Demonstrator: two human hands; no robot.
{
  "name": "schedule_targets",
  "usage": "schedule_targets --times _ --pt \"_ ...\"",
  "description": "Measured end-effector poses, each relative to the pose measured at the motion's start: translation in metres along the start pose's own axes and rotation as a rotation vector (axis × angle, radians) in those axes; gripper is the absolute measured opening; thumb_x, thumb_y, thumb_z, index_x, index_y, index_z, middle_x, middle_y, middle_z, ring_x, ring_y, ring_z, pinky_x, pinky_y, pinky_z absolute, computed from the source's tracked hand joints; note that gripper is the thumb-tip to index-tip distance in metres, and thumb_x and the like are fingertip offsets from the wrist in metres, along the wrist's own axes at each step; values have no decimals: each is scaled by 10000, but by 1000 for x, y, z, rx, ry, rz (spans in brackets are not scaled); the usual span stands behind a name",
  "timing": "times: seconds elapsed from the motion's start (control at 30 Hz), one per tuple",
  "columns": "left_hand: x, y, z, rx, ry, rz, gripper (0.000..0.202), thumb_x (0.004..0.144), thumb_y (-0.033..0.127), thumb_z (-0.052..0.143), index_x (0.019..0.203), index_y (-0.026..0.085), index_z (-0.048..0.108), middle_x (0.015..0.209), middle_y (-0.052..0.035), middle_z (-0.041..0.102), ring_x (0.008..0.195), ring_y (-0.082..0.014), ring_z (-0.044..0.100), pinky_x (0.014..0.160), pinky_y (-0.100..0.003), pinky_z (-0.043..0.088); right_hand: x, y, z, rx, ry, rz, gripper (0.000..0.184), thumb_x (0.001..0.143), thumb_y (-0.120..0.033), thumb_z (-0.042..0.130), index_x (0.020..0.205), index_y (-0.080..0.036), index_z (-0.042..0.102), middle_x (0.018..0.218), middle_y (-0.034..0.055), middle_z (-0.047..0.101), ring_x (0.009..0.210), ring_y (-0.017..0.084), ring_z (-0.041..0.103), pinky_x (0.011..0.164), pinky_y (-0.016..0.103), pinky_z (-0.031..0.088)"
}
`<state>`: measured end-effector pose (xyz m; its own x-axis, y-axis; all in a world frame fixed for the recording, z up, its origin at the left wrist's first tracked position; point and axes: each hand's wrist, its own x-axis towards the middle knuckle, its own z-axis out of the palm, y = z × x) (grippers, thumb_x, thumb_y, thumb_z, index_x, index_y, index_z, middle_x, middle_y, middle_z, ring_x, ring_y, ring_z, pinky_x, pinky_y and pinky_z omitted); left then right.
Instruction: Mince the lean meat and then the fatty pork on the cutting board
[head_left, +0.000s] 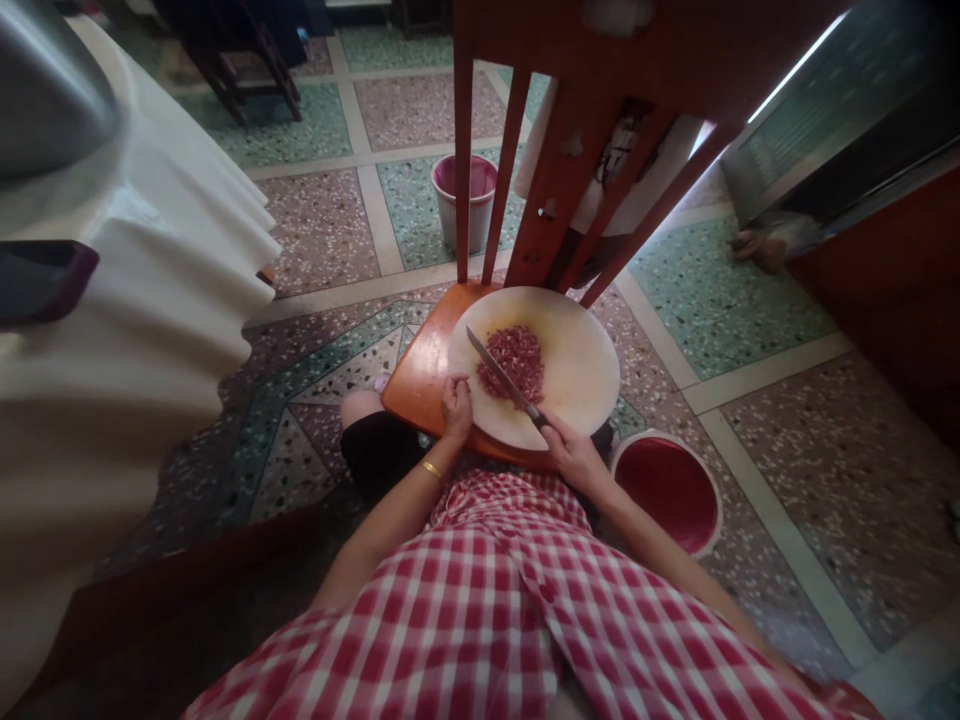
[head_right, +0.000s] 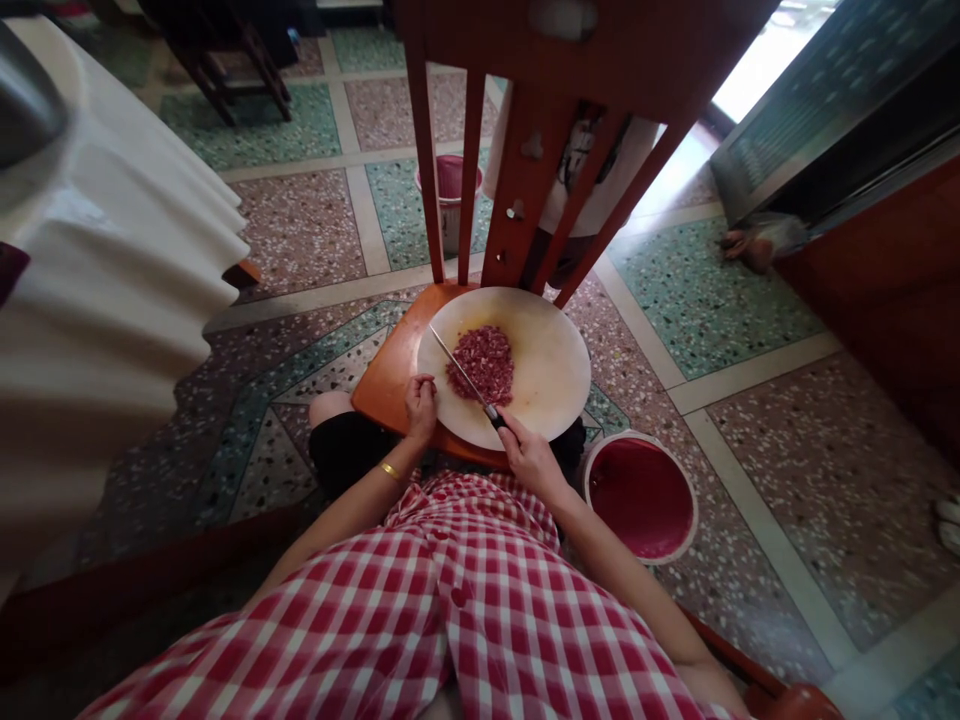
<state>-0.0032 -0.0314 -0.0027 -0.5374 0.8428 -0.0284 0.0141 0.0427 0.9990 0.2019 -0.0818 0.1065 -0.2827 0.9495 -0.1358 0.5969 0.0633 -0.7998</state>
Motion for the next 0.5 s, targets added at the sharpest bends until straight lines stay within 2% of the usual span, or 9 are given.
schedule_targets --times 0.13,0.3,0.5 --pt "0 -1 0 1 -3 13 134 819 237 404 827 179 525 642 26 442 576 -97 426 566 -208 361 2 -6 -2 -20 68 -77 467 891 -346 383 1338 -213 416 1274 45 534 1137 208 515 963 353 402" --pt "0 -2 0 20 -14 21 138 819 223 403 836 178 533 644 22 451 605 -104 445 597 -214 375 4 8 5 -58 -29 53 418 876 -356 404 1261 -232 512 1150 47 624 1057 227 573 916 376 438" --pt "0 0 1 40 -6 7 138 817 215 401 830 180 534 648 21 458 612 -106 453 602 -215 376 5 -4 -7 40 178 -58 510 879 -349 380 1364 -191 377 1135 68 621 1085 217 550 927 368 438"
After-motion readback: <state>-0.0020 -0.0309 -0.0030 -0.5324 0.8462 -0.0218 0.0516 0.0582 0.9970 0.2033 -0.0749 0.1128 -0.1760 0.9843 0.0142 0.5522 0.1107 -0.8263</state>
